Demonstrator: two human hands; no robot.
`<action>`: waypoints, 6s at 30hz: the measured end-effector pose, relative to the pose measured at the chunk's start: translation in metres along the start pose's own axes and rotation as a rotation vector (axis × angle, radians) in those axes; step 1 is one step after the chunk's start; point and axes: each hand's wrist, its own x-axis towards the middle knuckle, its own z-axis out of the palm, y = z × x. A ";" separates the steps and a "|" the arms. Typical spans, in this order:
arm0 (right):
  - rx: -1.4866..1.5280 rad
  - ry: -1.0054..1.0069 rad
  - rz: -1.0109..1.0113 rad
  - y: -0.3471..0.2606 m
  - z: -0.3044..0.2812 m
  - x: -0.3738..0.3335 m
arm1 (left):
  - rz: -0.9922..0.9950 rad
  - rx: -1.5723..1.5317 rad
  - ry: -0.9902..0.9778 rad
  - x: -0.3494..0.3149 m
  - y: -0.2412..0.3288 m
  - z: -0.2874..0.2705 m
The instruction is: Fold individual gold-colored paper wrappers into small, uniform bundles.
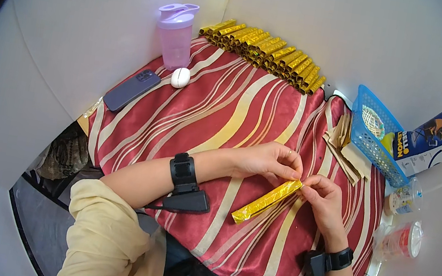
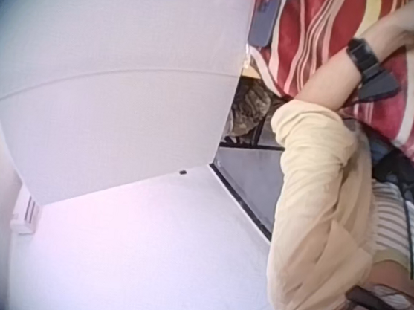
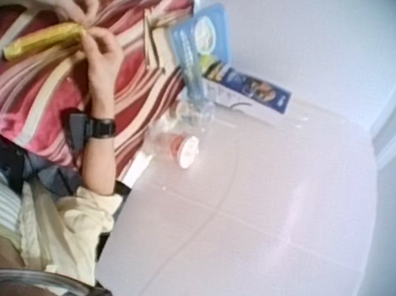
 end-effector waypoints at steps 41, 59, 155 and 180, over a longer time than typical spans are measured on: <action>-0.080 0.499 -0.264 0.005 -0.007 0.012 | 0.226 0.370 0.292 0.003 0.000 0.001; -0.012 0.290 0.007 0.014 -0.011 0.047 | 0.264 0.386 0.902 -0.006 0.089 -0.110; -0.309 1.161 -0.431 -0.037 -0.052 -0.111 | 1.022 2.017 0.096 0.179 -0.015 -0.001; -0.496 0.355 -0.893 -0.031 0.091 -0.148 | 0.646 1.665 0.177 0.183 -0.006 -0.009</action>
